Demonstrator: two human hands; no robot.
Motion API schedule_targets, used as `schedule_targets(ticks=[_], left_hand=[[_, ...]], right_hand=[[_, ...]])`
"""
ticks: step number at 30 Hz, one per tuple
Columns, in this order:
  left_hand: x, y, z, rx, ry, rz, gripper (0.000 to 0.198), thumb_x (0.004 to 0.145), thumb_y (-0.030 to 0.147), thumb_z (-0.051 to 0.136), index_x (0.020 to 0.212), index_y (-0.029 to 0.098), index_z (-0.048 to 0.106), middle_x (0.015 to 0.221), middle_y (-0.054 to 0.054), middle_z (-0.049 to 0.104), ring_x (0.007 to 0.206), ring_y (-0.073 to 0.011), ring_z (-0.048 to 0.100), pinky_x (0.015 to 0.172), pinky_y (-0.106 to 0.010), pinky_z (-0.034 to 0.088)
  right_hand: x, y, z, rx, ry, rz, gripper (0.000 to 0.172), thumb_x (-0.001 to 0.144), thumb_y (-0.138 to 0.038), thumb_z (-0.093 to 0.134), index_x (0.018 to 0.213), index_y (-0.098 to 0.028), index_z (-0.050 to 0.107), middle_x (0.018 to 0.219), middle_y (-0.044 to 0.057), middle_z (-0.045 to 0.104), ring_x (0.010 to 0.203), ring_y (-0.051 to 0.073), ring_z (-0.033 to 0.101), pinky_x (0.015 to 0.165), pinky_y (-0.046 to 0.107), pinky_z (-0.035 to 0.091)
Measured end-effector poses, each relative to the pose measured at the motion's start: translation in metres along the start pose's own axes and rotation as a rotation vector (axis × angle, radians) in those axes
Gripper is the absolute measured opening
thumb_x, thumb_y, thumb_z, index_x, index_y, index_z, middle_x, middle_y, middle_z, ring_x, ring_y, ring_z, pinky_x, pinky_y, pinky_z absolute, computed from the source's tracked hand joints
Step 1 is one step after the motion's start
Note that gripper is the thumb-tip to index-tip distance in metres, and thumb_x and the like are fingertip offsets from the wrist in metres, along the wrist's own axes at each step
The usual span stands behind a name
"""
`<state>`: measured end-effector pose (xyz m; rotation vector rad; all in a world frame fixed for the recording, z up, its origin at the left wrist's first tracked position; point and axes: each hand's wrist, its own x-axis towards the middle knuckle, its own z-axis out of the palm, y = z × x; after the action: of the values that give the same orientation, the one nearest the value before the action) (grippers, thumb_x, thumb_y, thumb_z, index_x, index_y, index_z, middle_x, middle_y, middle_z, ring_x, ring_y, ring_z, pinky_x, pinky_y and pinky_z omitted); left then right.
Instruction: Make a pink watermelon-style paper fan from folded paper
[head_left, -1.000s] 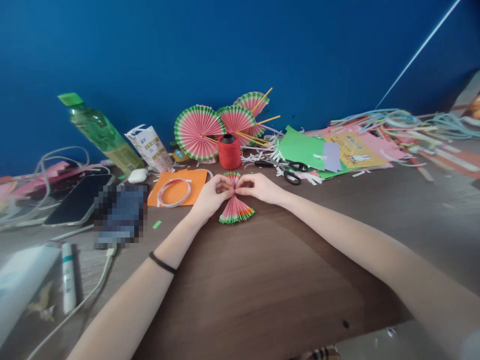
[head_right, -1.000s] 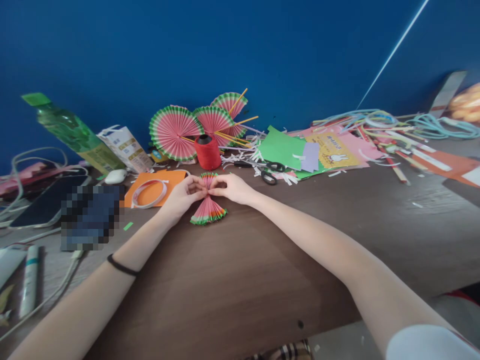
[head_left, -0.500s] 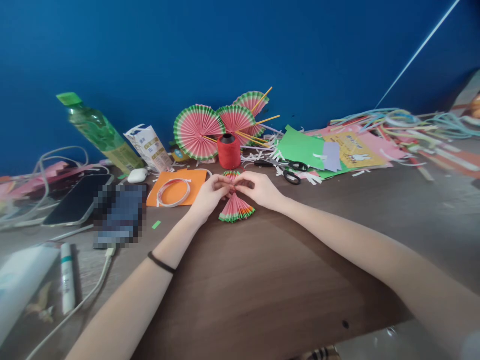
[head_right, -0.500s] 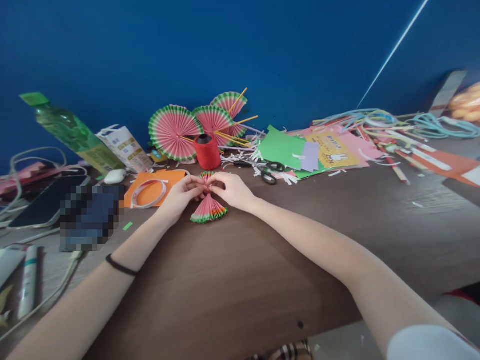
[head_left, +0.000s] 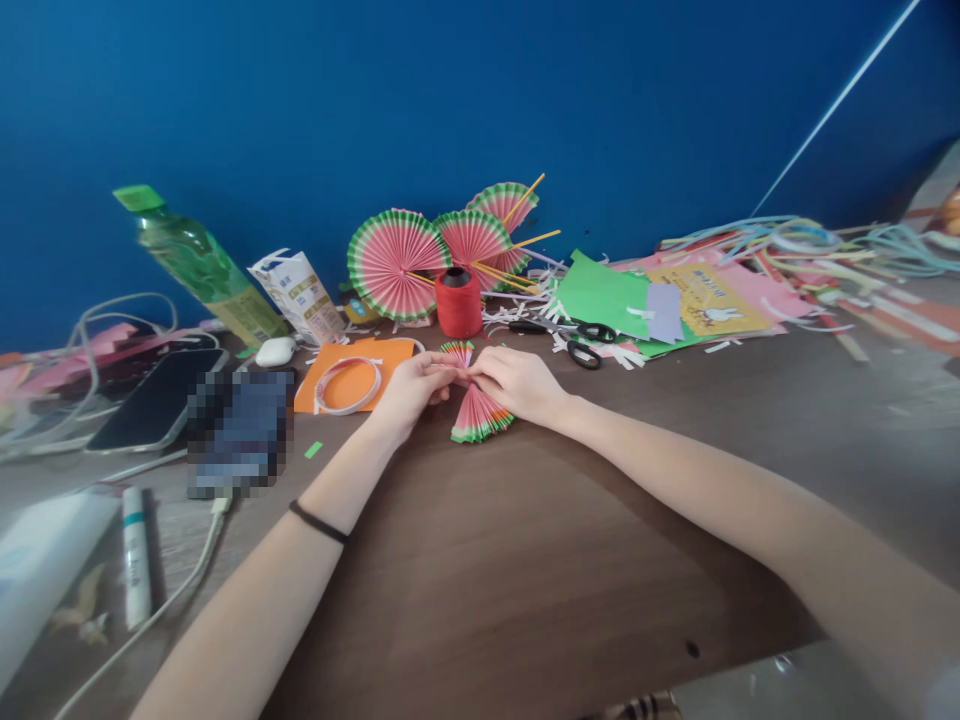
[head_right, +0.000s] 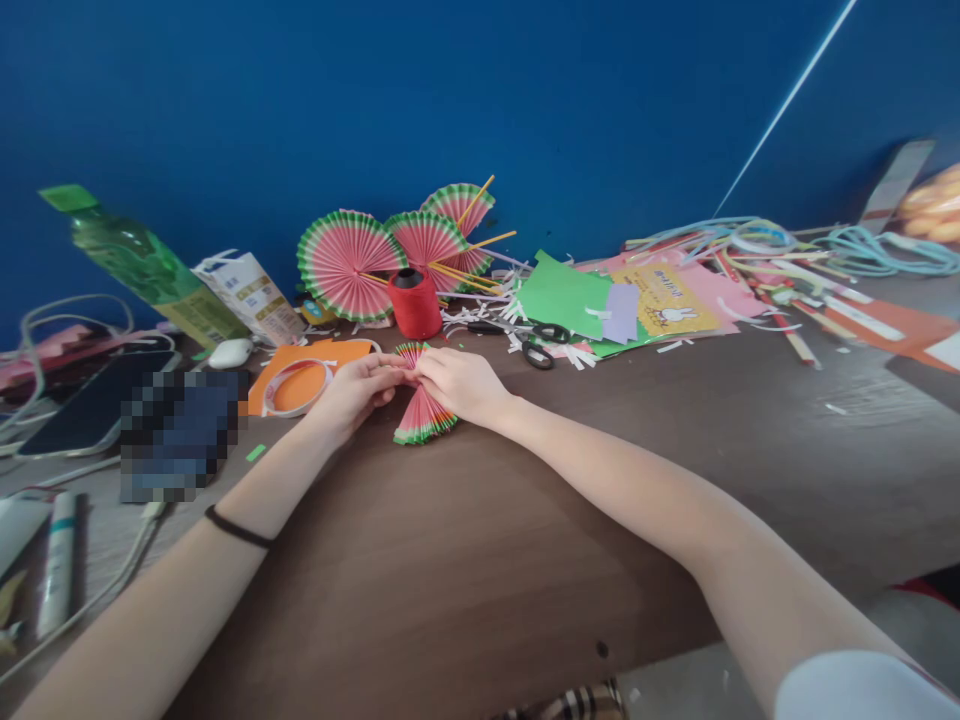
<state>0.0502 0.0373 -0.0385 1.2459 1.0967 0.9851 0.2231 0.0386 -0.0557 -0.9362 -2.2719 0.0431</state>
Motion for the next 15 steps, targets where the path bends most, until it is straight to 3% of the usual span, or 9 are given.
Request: schedule_targets(ticks=[7,15], left_hand=[[-0.0051,0.0031,0.0049,0.040,0.048,0.027,0.026,0.061,0.026,0.067,0.082,0.014,0.057,0.072,-0.003,0.067,0.047,-0.0050,0.045,0.044,-0.019,0.030],[-0.0076,-0.0002,0.0064,0.426,0.056,0.233,0.015,0.069,0.029,0.059,0.077,0.017,0.064,0.073,-0.002,0.063,0.057,-0.0110,0.051,0.055,-0.024,0.040]], right_hand=[[-0.0008,-0.0014,-0.0006,0.050,0.034,0.047,0.011,0.083,-0.017,0.044,0.079,-0.016,0.054,0.077,0.005,0.060,0.071,0.014,0.053,0.063,0.024,0.037],[-0.0016,0.0006,0.0009,0.132,0.019,0.069,0.009,0.082,-0.019,0.043,0.080,-0.018,0.052,0.079,0.004,0.058,0.071,0.014,0.052,0.064,0.023,0.037]])
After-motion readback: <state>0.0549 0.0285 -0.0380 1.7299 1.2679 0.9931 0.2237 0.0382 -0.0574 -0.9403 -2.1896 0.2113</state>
